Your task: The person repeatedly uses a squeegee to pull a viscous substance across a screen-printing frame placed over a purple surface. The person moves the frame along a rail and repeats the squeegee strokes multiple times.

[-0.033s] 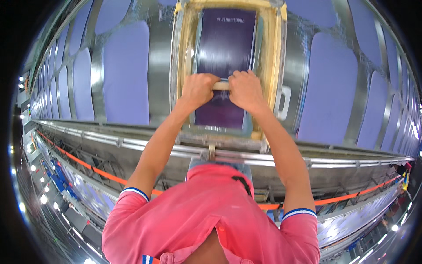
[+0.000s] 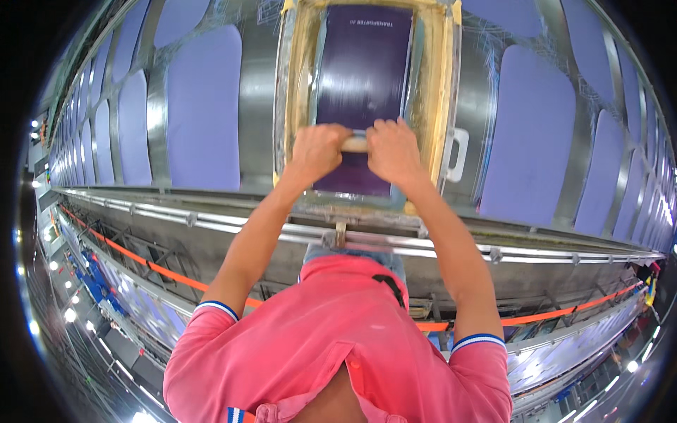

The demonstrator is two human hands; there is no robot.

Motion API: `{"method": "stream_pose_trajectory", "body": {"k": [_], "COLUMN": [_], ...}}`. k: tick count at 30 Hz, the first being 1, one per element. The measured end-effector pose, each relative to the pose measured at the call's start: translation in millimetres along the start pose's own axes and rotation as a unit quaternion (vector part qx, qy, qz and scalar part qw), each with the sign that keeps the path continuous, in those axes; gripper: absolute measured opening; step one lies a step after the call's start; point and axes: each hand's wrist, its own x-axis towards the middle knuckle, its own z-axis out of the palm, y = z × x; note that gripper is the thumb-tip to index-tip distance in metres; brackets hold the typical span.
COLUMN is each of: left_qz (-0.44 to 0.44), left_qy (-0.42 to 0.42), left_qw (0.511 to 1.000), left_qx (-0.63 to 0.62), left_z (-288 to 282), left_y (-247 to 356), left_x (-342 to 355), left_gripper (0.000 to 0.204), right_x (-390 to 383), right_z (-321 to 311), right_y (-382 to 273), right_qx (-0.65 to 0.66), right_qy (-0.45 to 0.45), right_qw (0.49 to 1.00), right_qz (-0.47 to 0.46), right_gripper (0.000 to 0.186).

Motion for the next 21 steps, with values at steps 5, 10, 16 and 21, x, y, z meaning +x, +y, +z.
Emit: {"method": "stream_pose_trajectory", "body": {"k": [5, 10, 16, 21], "left_qz": [-0.009, -0.018, -0.015, 0.023], "left_qy": [-0.044, -0.123, -0.063, 0.001], "left_qw": [0.999, 0.99, 0.994, 0.994], "left_qx": [-0.019, 0.059, 0.09, 0.105], "left_z": [22, -8, -52, -69], "left_y": [27, 6, -50, -86], "left_x": [-94, -12, 187, 308], "left_gripper": [0.022, 0.019, 0.022, 0.028], "right_x": [-82, -18, 155, 255], "right_z": [31, -8, -68, -100], "right_y": [-53, -13, 102, 179], "right_qx": [0.014, 0.058, -0.005, -0.04], "right_qy": [-0.014, -0.078, -0.079, -0.081], "right_qw": [1.0, 0.993, 0.994, 0.993], "right_qz": [0.024, 0.069, 0.078, 0.078], "right_gripper": [0.008, 0.016, 0.021, 0.022]}}
